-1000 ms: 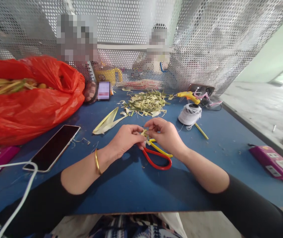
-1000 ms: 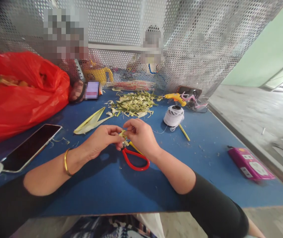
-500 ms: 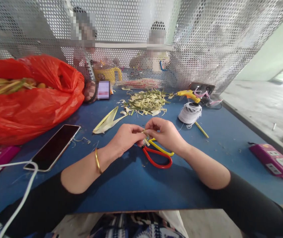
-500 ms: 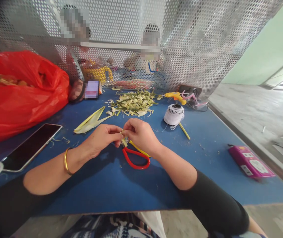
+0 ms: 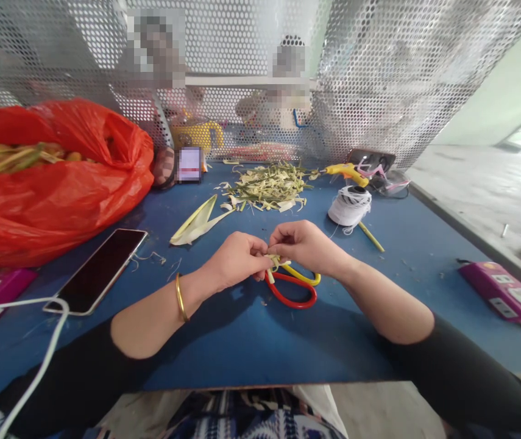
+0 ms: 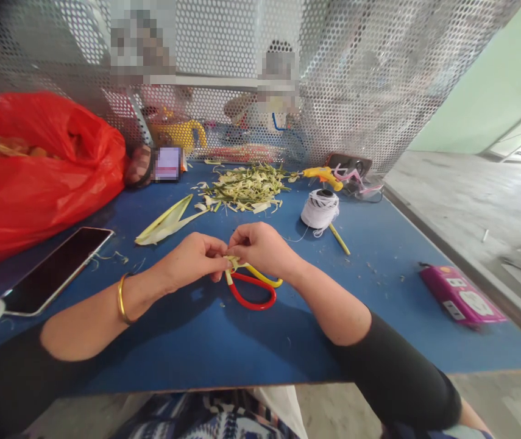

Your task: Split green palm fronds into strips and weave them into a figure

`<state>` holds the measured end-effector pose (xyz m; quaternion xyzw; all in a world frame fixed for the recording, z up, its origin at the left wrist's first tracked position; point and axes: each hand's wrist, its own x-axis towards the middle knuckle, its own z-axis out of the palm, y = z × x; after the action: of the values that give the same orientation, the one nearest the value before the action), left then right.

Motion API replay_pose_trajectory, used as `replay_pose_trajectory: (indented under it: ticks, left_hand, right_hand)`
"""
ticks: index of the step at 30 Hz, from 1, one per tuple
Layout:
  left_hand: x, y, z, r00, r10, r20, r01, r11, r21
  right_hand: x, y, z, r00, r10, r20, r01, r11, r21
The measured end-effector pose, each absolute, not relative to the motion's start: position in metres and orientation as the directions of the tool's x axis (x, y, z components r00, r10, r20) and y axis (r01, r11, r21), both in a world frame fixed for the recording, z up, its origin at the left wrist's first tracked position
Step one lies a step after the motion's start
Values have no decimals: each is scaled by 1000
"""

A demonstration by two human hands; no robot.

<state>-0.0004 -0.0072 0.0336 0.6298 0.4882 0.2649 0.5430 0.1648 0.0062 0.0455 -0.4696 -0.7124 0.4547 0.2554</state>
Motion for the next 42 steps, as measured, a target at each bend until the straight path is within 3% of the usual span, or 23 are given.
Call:
replay_pose_trajectory:
  ticks: [6,14,25,34,42]
  left_hand:
    - [-4,-6,35,524,826,-205,291,53,955]
    - [-7,-2,36,510,844,-166,227,54,972]
    - [-4,-5,29,488,857,-168,196,80,977]
    - [0,-11,31,502,852,-151,254,21,967]
    - [-4,-3,33,323,940,-111,71,93,993]
  right_hand:
    - [166,8,46,-443,878,-183,364,-10,-932]
    - [159,6,44,-317,949,7,281,100,-955]
    - [160,6,40,-314,949,36,274,126,-953]
    - [149,-2,34,-216,914,343,374,402,-836]
    - [159,12,40,-139,984,113,231,143,-962]
